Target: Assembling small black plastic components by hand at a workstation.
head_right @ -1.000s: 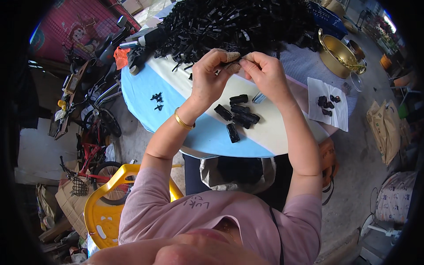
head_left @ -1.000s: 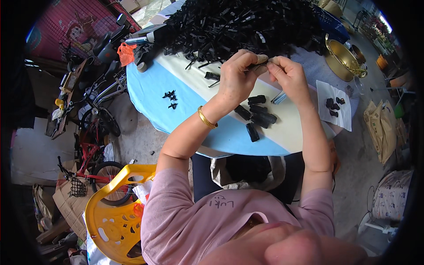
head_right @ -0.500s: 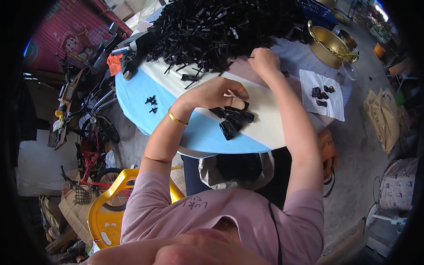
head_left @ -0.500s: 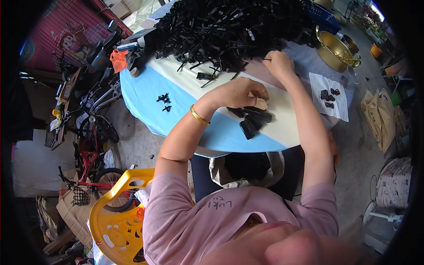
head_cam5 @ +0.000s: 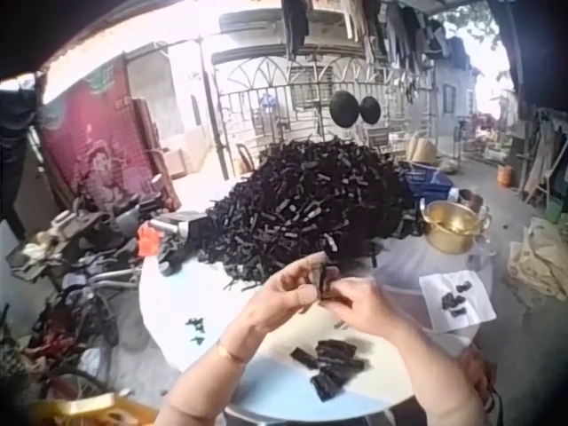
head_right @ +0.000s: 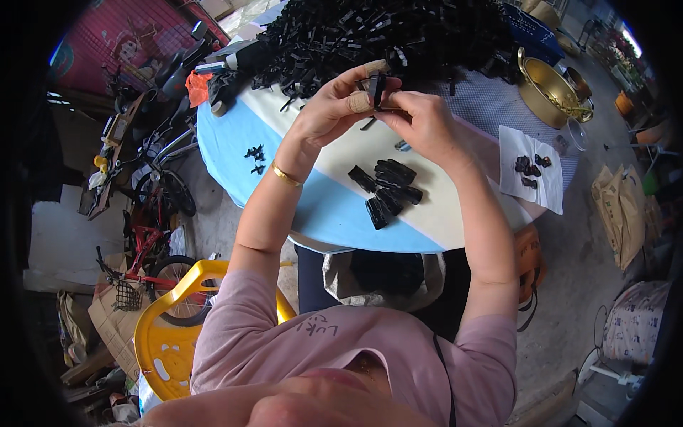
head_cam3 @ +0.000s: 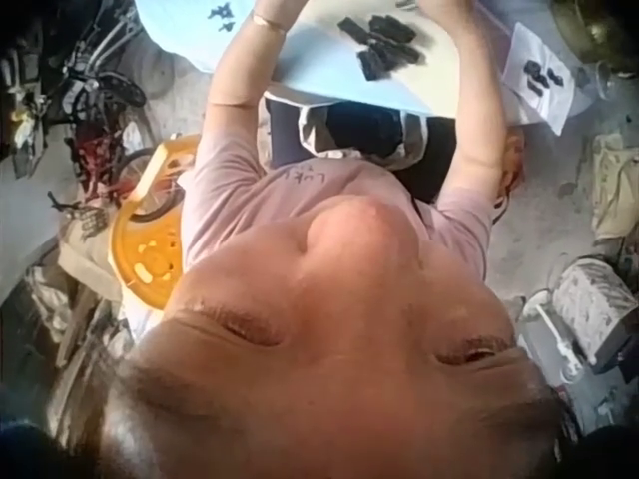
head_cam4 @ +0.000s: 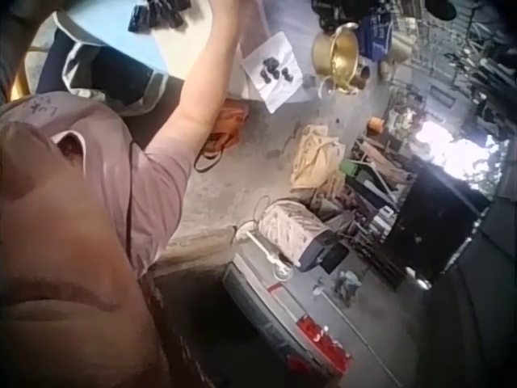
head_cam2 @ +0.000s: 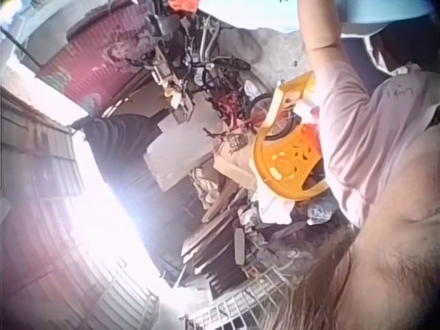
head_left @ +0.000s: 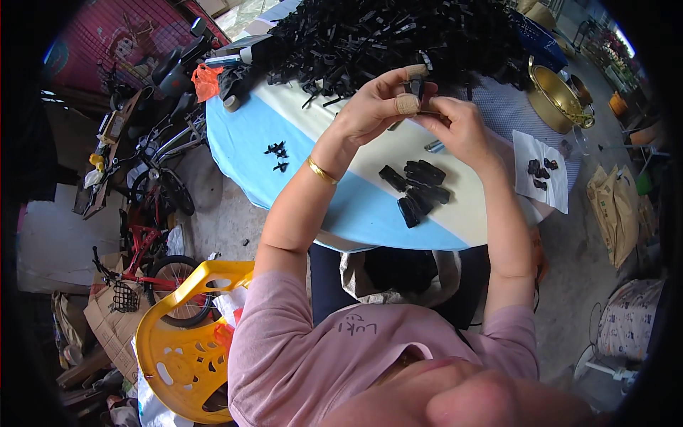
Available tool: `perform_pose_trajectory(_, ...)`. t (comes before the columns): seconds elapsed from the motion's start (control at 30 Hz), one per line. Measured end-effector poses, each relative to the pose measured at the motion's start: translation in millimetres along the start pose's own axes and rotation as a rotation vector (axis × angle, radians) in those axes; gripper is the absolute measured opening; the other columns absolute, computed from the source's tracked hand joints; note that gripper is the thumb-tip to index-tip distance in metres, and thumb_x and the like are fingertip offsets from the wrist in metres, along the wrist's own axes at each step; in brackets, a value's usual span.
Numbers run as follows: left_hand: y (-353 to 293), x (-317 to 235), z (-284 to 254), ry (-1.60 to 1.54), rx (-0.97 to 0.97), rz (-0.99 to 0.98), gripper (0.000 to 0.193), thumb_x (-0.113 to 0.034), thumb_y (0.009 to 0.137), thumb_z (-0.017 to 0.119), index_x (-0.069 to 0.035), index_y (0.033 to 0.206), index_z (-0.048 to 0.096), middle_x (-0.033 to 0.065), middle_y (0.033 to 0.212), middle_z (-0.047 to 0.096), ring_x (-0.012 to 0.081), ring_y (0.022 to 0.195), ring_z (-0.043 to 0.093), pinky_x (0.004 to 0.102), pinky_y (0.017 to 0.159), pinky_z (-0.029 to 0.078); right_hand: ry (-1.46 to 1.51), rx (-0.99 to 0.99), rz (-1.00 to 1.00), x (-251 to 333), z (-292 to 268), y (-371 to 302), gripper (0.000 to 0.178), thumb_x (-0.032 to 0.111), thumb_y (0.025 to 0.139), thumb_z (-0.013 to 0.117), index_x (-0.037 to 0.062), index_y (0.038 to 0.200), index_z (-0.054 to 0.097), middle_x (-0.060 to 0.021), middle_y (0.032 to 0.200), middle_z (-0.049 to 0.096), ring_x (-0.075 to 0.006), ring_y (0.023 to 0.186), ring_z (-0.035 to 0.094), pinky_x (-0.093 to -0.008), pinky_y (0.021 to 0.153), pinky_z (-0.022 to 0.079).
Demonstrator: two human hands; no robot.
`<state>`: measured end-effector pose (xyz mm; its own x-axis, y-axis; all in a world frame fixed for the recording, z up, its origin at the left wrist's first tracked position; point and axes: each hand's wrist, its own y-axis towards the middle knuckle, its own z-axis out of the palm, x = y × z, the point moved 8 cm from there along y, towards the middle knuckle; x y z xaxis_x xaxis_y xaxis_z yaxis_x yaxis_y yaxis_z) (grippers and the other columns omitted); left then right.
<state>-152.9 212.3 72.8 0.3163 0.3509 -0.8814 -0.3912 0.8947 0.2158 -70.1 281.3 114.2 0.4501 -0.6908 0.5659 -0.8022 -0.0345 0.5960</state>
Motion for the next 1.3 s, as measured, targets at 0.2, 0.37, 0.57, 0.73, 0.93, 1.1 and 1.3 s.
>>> perform_pose_trajectory(0.2, -4, -12, -4, -0.077, -0.133, 0.167, 0.037, 0.005, 0.075, 0.062, -0.005, 0.108, 0.051, 0.0164, 0.105, 0.057, 0.0242, 0.096, 0.059, 0.0328, 0.084, 0.049, 0.181, -0.143, 0.245, -39, -15, -5, 0.013, 0.007, 0.081, 0.059, -0.0019, 0.089, 0.061, -0.0017, 0.070, 0.060, -0.0049, 0.060, 0.051, -0.0204, 0.053, 0.040)
perform_pose_trajectory(0.37, -6, -20, 13, 0.359, -0.249, 0.301, 0.032, 0.005, 0.073, 0.065, -0.002, 0.099, 0.050, 0.0100, 0.096, 0.060, 0.0151, 0.087, 0.060, 0.0254, 0.075, 0.050, 0.349, -0.114, 0.270, -28, -9, -7, 0.018, 0.015, 0.087, 0.053, 0.0001, 0.090, 0.062, 0.0032, 0.070, 0.055, -0.0022, 0.062, 0.045, -0.0150, 0.055, 0.035)
perform_pose_trajectory(0.57, -14, -23, 18, 0.610, -0.359, 0.259, 0.030, 0.002, 0.072, 0.068, -0.001, 0.096, 0.050, 0.0035, 0.086, 0.061, 0.0066, 0.074, 0.058, 0.0176, 0.054, 0.043, 0.348, -0.037, 0.319, -18, -2, -6, 0.017, 0.015, 0.087, 0.053, 0.0000, 0.088, 0.061, 0.0031, 0.069, 0.055, -0.0027, 0.062, 0.047, -0.0154, 0.056, 0.037)
perform_pose_trajectory(0.73, -14, -23, 23, 0.721, -0.307, 0.271, 0.026, 0.001, 0.073, 0.068, -0.001, 0.094, 0.051, 0.0040, 0.088, 0.062, 0.0060, 0.074, 0.057, 0.0169, 0.055, 0.042, 0.361, -0.009, 0.317, -26, 1, -6, 0.016, 0.014, 0.087, 0.053, -0.0001, 0.088, 0.061, 0.0030, 0.067, 0.055, -0.0019, 0.060, 0.046, -0.0151, 0.053, 0.036)
perform_pose_trajectory(0.93, -17, -28, 23, 0.661, -0.260, 0.322, 0.023, 0.001, 0.074, 0.066, 0.002, 0.093, 0.053, 0.0073, 0.089, 0.062, 0.0101, 0.081, 0.060, 0.0200, 0.064, 0.049, 0.456, -0.024, 0.379, -26, 4, -9, 0.013, 0.012, 0.087, 0.053, 0.0021, 0.087, 0.061, 0.0040, 0.061, 0.051, 0.0011, 0.049, 0.036, -0.0139, 0.042, 0.026)
perform_pose_trajectory(1.1, -20, -30, 28, 0.711, -0.308, 0.425, 0.023, 0.001, 0.074, 0.066, 0.003, 0.094, 0.053, 0.0081, 0.089, 0.062, 0.0123, 0.083, 0.061, 0.0231, 0.073, 0.051, 0.471, -0.073, 0.411, -31, 3, -9, 0.012, 0.011, 0.087, 0.053, 0.0022, 0.088, 0.061, 0.0042, 0.060, 0.049, 0.0014, 0.047, 0.035, -0.0139, 0.040, 0.023)
perform_pose_trajectory(1.3, -21, -33, 34, 0.925, -0.438, 0.423, 0.050, 0.000, 0.070, 0.070, -0.001, 0.112, 0.044, 0.0123, 0.091, 0.063, 0.0161, 0.081, 0.063, 0.0269, 0.073, 0.051, 0.677, -0.113, 0.448, -37, -18, -8, 0.016, 0.013, 0.083, 0.059, 0.0005, 0.093, 0.061, 0.0048, 0.063, 0.049, 0.0010, 0.049, 0.037, -0.0136, 0.042, 0.025)
